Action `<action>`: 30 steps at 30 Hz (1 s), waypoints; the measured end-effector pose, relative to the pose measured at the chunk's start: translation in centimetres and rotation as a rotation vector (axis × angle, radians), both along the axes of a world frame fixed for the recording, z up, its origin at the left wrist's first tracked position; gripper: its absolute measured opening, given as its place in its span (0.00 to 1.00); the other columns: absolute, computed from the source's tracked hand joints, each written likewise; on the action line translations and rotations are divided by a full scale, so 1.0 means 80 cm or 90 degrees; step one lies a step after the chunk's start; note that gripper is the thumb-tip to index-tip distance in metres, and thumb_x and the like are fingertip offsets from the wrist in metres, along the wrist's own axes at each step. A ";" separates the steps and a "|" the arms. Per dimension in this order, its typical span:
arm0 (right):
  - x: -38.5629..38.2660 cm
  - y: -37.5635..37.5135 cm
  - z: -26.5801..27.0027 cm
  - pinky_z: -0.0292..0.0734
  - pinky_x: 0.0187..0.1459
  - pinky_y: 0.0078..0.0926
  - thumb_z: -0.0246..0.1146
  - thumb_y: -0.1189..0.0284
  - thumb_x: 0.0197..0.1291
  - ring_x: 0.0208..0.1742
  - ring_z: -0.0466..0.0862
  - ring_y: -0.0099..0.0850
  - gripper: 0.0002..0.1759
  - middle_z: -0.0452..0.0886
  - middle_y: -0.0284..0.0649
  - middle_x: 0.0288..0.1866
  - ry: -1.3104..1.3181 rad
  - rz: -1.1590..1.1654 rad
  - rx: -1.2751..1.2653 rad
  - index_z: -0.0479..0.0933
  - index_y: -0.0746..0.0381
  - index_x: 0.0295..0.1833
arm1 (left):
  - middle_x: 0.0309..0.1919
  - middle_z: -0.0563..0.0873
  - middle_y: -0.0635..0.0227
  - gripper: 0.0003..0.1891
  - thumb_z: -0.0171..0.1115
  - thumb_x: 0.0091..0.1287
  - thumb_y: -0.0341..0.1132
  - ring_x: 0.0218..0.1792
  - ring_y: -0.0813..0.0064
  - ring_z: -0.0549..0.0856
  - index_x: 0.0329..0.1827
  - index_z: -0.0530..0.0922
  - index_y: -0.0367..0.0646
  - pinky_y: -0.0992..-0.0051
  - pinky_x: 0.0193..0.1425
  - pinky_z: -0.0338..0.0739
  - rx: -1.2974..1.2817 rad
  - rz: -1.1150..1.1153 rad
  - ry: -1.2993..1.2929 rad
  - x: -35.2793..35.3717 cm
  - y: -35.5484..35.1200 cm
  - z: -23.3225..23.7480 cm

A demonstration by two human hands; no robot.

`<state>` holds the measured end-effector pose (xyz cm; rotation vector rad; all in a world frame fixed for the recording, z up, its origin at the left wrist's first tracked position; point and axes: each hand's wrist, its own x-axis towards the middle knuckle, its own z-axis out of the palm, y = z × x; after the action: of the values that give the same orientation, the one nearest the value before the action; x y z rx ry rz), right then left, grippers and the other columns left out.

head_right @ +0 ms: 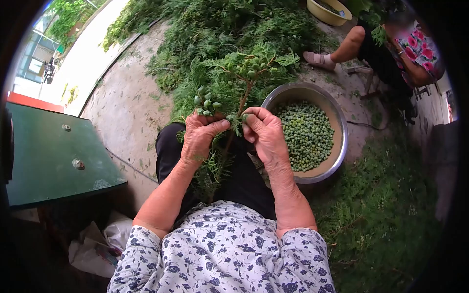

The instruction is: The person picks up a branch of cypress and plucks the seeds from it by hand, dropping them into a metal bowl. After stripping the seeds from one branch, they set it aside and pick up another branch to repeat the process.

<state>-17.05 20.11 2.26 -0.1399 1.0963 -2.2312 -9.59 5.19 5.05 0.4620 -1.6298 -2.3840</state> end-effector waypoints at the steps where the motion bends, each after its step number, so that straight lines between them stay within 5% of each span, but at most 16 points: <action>1: -0.006 0.006 -0.002 0.65 0.23 0.12 0.61 0.72 0.61 0.26 0.74 0.20 0.09 0.76 0.34 0.31 -0.078 0.004 -0.057 0.74 0.66 0.42 | 0.37 0.85 0.65 0.14 0.66 0.54 0.21 0.37 0.77 0.83 0.44 0.78 0.37 0.76 0.45 0.77 -0.001 0.001 -0.001 0.001 -0.002 -0.001; 14: 0.009 -0.007 0.015 0.69 0.26 0.12 0.61 0.75 0.60 0.25 0.73 0.17 0.13 0.76 0.31 0.31 0.087 0.067 0.123 0.76 0.67 0.50 | 0.38 0.85 0.66 0.13 0.63 0.57 0.21 0.39 0.78 0.83 0.46 0.76 0.37 0.76 0.46 0.78 -0.068 -0.063 0.009 -0.003 -0.004 -0.009; 18: 0.008 -0.010 0.020 0.69 0.26 0.12 0.63 0.77 0.57 0.26 0.73 0.16 0.11 0.75 0.31 0.33 0.220 0.052 0.168 0.78 0.68 0.45 | 0.37 0.85 0.66 0.12 0.64 0.57 0.22 0.37 0.78 0.83 0.44 0.77 0.36 0.77 0.46 0.77 -0.128 -0.068 -0.025 -0.002 -0.005 -0.005; 22: 0.013 -0.009 0.031 0.70 0.27 0.14 0.63 0.80 0.55 0.27 0.74 0.17 0.09 0.76 0.33 0.35 0.180 0.066 0.240 0.79 0.68 0.42 | 0.37 0.85 0.66 0.13 0.64 0.56 0.21 0.38 0.78 0.83 0.44 0.77 0.36 0.78 0.45 0.78 -0.052 -0.052 0.029 -0.005 0.002 -0.008; 25: 0.017 -0.011 0.030 0.71 0.28 0.17 0.62 0.81 0.53 0.27 0.76 0.19 0.08 0.77 0.35 0.35 0.418 -0.044 0.357 0.78 0.68 0.41 | 0.37 0.85 0.66 0.13 0.64 0.56 0.20 0.37 0.79 0.83 0.44 0.78 0.36 0.79 0.45 0.78 -0.074 -0.019 0.049 -0.006 0.007 -0.020; 27: 0.017 -0.012 0.024 0.72 0.29 0.18 0.61 0.83 0.51 0.28 0.77 0.20 0.10 0.77 0.36 0.35 0.727 -0.187 0.413 0.77 0.68 0.41 | 0.37 0.85 0.66 0.13 0.64 0.56 0.19 0.37 0.79 0.83 0.44 0.78 0.37 0.79 0.44 0.78 -0.079 -0.005 0.051 -0.007 0.010 -0.021; 30: 0.008 0.011 0.023 0.73 0.30 0.17 0.60 0.83 0.53 0.28 0.77 0.20 0.08 0.77 0.34 0.35 0.501 -0.172 0.470 0.76 0.68 0.41 | 0.36 0.85 0.67 0.13 0.65 0.55 0.20 0.36 0.78 0.83 0.43 0.78 0.37 0.78 0.44 0.78 -0.038 0.009 0.027 -0.004 0.008 -0.016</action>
<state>-16.45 21.00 4.07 -0.6067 2.4054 -1.8418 -9.94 5.82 3.78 0.4084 -1.6688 -2.3115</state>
